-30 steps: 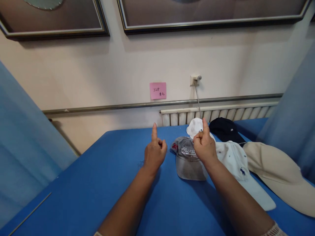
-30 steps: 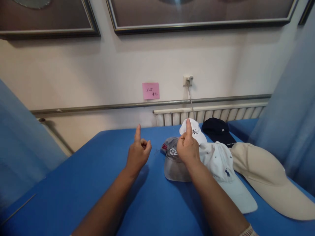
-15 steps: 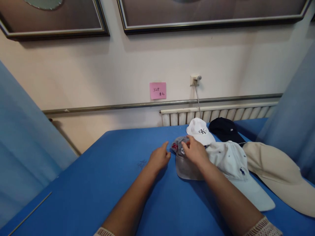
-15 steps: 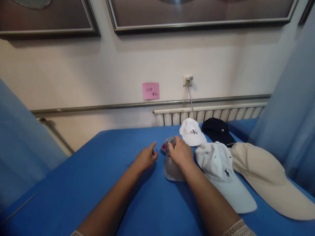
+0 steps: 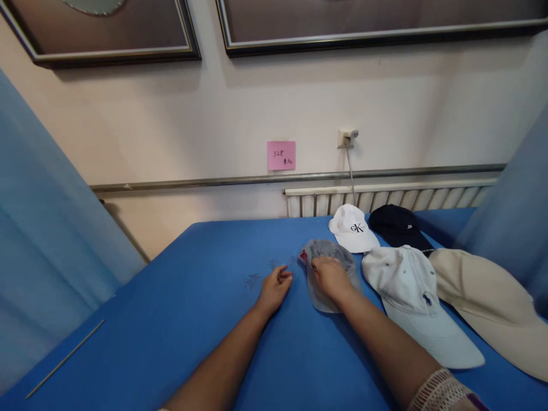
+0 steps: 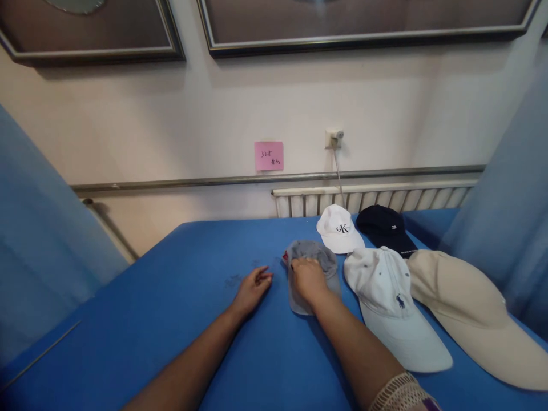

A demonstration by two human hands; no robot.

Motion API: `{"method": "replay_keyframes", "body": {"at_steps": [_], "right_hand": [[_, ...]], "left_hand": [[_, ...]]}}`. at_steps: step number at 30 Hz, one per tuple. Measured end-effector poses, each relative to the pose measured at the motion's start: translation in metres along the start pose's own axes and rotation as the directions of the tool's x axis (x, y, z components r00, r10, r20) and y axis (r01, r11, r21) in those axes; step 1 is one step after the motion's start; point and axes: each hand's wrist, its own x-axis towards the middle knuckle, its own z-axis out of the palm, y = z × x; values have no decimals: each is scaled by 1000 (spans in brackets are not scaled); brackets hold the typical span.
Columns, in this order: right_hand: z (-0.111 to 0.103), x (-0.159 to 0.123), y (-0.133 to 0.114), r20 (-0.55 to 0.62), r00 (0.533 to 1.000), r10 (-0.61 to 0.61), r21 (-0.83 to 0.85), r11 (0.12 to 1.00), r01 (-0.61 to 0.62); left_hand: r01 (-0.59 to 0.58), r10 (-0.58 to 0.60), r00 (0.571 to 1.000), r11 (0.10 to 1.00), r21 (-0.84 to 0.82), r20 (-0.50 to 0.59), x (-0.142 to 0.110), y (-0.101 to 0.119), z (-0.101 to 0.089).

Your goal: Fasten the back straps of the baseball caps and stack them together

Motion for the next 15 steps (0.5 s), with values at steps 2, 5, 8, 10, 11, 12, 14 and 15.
{"method": "replay_keyframes", "body": {"at_steps": [2, 5, 8, 10, 11, 12, 14, 15], "right_hand": [[-5, -3, -12, -65, 980, -187, 7, 982, 188], [-12, -8, -29, -176, 876, -448, 45, 886, 462], [-16, -10, -29, -208, 858, -469, 68, 868, 491], [-18, -9, -16, -165, 938, -304, 61, 946, 318], [-18, -10, -6, -142, 974, -178, 47, 981, 186], [-18, -12, 3, -136, 990, -48, 34, 998, 53], [-18, -20, 17, -213, 966, 147, 52, 989, -139], [-18, -27, 19, -276, 943, 187, 86, 982, -170]], "left_hand": [[170, -190, 981, 931, -322, -33, 5, 6, -7], [356, -313, 931, 675, -647, 186, 10, 16, -27], [402, -314, 909, 491, -773, 274, 12, 20, -47], [349, -320, 924, 486, -801, 208, 13, 18, -53], [330, -322, 929, 509, -795, 180, 13, 17, -53], [325, -322, 932, 534, -780, 168, 12, 15, -50], [336, -308, 934, 578, -743, 183, 10, 13, -38], [348, -297, 933, 593, -726, 205, 7, 12, -31]]}}
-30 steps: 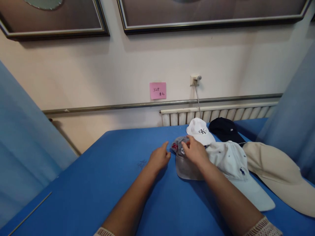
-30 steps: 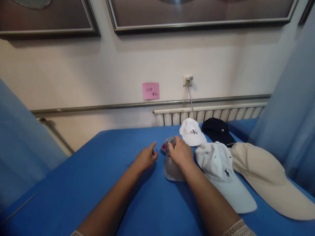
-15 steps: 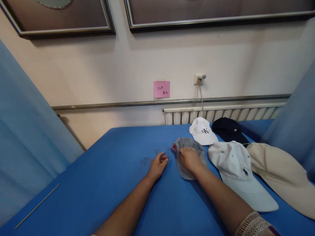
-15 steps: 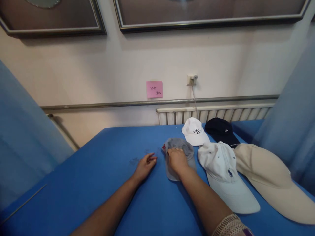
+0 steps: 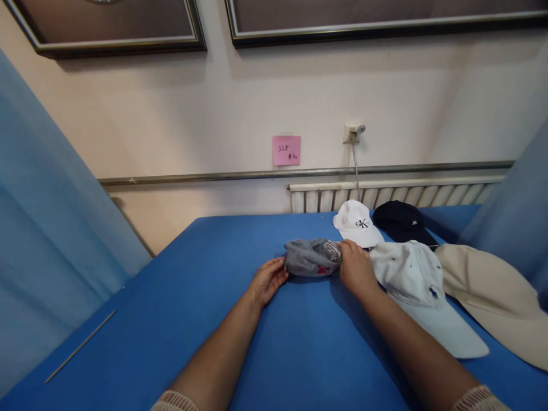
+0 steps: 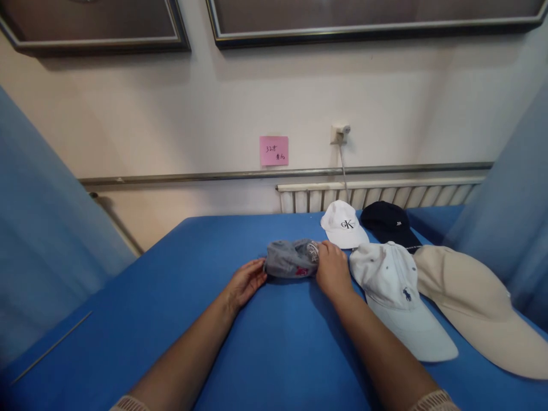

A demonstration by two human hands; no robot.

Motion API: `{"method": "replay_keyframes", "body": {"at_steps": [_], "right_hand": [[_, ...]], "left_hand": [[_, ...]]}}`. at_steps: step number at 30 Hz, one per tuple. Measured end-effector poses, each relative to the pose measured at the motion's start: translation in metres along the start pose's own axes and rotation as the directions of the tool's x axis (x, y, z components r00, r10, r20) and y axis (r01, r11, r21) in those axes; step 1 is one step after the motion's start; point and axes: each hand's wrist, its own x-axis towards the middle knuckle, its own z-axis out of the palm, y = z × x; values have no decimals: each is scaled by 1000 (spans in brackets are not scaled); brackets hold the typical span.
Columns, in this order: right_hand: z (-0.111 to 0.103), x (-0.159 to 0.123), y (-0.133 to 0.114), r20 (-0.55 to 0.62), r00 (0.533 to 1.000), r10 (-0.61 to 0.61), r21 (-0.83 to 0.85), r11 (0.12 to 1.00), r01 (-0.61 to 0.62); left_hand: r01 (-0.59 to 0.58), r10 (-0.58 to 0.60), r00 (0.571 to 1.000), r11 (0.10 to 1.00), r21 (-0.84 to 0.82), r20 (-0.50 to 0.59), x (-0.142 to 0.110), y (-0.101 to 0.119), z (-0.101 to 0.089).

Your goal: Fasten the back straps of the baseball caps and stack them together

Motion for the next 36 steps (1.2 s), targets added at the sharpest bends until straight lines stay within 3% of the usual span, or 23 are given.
{"method": "replay_keyframes", "body": {"at_steps": [1, 3, 5, 6, 10, 16, 19, 22, 24, 26, 31, 36], "right_hand": [[-1, -7, 0, -61, 998, -11, 50, 999, 14], [-2, -24, -11, -128, 981, -143, 189, 968, 166], [2, -38, -30, -97, 945, -311, 319, 890, 326], [6, -42, -38, -70, 942, -329, 357, 873, 332], [28, -42, -52, 31, 984, -177, 447, 883, 145], [45, -35, -24, 152, 987, -53, 653, 755, -60], [44, -36, -16, 190, 977, -94, 715, 696, -72], [44, -36, -12, 228, 966, -119, 731, 677, -89], [46, -35, -11, 241, 962, -126, 751, 653, -102], [47, -35, -11, 241, 961, -136, 775, 623, -107], [51, -40, -14, 272, 960, -66, 804, 564, -189], [54, -44, -18, 266, 958, 105, 811, 513, -282]], "left_hand": [[8, -8, 1000, 1000, 23, 22, -1, -6, 5], [23, -26, 998, 998, 62, 55, -5, -18, 15], [32, -37, 998, 996, 85, 58, -9, -25, 24], [29, -35, 998, 995, 98, 56, -12, -27, 26], [-17, -5, 995, 979, 204, 104, -19, -28, 32], [-130, 53, 980, 903, 410, 193, -22, -30, 40], [-323, 228, 946, 747, 582, 233, -22, -34, 43], [-518, 388, 849, 487, 703, 357, -25, -37, 45], [-600, 396, 788, 319, 734, 471, -29, -36, 47], [-639, 381, 750, 206, 741, 540, -31, -35, 48], [-670, 399, 688, 31, 741, 606, -32, -34, 47], [-636, 335, 720, -34, 771, 608, -33, -39, 46]]}}
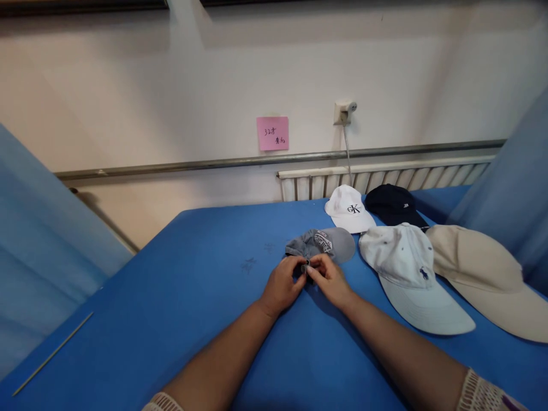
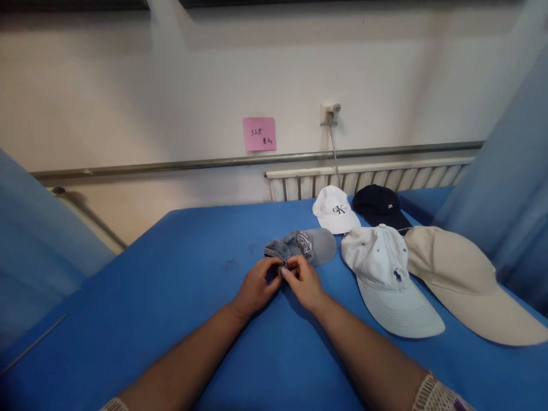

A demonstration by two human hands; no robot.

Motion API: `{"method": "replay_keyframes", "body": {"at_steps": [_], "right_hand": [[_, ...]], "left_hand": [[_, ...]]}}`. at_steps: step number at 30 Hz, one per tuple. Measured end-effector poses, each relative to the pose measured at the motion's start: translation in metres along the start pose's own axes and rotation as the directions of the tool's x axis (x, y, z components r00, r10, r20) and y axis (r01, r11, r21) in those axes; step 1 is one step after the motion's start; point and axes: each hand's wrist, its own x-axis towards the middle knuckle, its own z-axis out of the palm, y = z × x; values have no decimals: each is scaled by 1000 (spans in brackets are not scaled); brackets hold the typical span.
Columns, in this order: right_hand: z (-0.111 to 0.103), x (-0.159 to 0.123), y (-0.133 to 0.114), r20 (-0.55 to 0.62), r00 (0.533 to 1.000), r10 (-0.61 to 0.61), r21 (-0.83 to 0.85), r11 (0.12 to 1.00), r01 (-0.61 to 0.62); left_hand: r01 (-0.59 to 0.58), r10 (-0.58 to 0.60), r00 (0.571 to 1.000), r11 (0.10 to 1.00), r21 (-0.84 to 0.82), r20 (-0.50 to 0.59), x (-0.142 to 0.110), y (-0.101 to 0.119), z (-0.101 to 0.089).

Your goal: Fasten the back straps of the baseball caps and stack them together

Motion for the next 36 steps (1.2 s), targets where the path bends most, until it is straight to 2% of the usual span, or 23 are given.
{"method": "replay_keyframes", "body": {"at_steps": [5, 8, 12, 16, 20, 27, 36], "right_hand": [[-4, -5, -18, -147, 984, -98, -55, 994, 91], [-3, -11, -25, -107, 987, -122, -77, 990, 114], [5, -11, -16, -48, 998, -50, -10, 999, 50], [4, -2, -6, -76, 996, 37, 162, 986, -24], [-5, 5, -8, -110, 991, 73, 268, 962, -41], [-5, 2, -13, -62, 996, 69, 300, 953, -48], [-3, 2, -4, -38, 996, 81, 256, 964, -68]], "left_hand": [[-6, 4, 999, 999, 50, 36, 0, -1, 0], [-5, 2, 999, 998, 66, 52, 0, -1, -1], [-8, 5, 997, 999, 47, 78, 0, -1, 0], [51, -47, 996, 997, -49, 76, 0, -1, 1], [10, -5, 999, 996, -93, 51, 2, -3, 0], [25, -36, 996, 990, -138, -77, 4, -5, -2], [-27, 23, 999, 993, -119, -34, 3, -7, 0]]}}
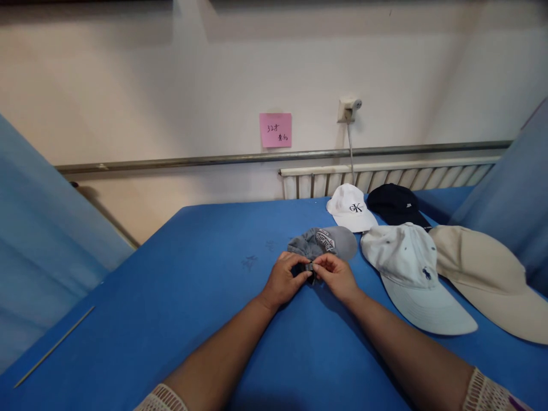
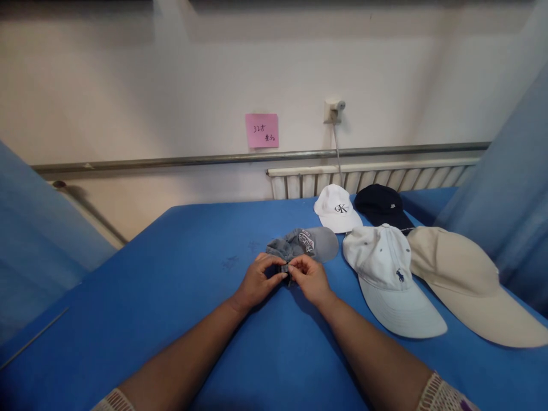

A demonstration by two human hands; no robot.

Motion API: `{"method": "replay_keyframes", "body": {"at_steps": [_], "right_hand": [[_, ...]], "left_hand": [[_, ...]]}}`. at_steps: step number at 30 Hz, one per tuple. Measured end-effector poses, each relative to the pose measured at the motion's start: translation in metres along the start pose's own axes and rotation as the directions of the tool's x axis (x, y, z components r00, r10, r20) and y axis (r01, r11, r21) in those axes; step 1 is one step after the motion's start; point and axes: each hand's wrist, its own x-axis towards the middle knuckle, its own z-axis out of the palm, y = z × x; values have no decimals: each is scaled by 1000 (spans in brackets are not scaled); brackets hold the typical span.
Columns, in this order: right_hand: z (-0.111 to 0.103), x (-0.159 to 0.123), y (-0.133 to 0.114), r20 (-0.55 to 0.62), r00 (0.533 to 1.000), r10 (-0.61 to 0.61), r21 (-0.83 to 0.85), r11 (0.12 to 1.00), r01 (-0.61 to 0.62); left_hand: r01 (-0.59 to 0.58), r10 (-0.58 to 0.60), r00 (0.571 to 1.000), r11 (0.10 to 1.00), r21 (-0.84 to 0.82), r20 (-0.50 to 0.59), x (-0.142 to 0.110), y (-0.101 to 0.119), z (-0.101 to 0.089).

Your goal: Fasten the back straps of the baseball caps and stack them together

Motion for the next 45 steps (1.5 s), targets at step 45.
{"method": "replay_keyframes", "body": {"at_steps": [45], "right_hand": [[-6, 4, -5, 143, 973, 179, 35, 982, -186]], "left_hand": [[26, -31, 991, 999, 40, 131, 4, 4, -6]]}}
